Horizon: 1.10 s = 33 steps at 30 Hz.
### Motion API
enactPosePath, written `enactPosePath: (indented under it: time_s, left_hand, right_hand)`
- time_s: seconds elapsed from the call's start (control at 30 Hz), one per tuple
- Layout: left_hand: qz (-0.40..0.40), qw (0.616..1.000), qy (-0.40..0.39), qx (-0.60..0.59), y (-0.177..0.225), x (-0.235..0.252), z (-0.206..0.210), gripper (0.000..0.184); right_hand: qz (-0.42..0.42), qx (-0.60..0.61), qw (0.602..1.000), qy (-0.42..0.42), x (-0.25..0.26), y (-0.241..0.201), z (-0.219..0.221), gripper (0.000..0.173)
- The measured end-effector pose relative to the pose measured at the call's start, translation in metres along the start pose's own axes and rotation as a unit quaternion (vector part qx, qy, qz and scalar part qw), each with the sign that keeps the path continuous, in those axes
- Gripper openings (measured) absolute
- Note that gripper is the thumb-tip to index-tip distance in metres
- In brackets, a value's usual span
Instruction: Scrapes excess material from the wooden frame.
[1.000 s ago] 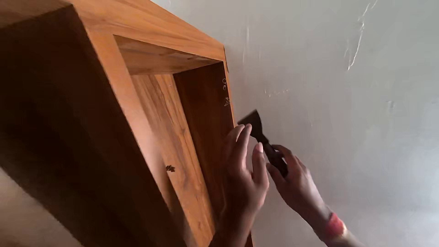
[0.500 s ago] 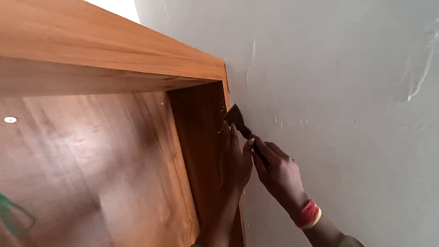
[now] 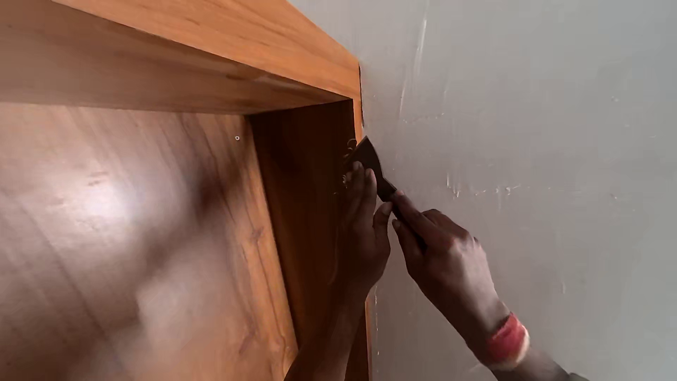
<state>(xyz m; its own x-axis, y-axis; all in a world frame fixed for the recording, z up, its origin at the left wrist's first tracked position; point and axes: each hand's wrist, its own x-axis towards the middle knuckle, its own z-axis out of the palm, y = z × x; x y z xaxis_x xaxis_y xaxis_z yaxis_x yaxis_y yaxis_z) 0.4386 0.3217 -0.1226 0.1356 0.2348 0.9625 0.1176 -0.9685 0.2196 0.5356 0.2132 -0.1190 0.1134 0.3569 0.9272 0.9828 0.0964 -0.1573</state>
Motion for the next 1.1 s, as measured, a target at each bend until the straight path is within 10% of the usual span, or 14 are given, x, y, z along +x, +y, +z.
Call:
enactPosePath:
  time_s: [1.1]
  left_hand:
    - [-0.001, 0.999, -0.037, 0.005, 0.002, 0.047, -0.013, 0.081]
  right_hand:
    - [-0.003, -0.006, 1.0, 0.001, 0.043, -0.003, -0.004, 0.041]
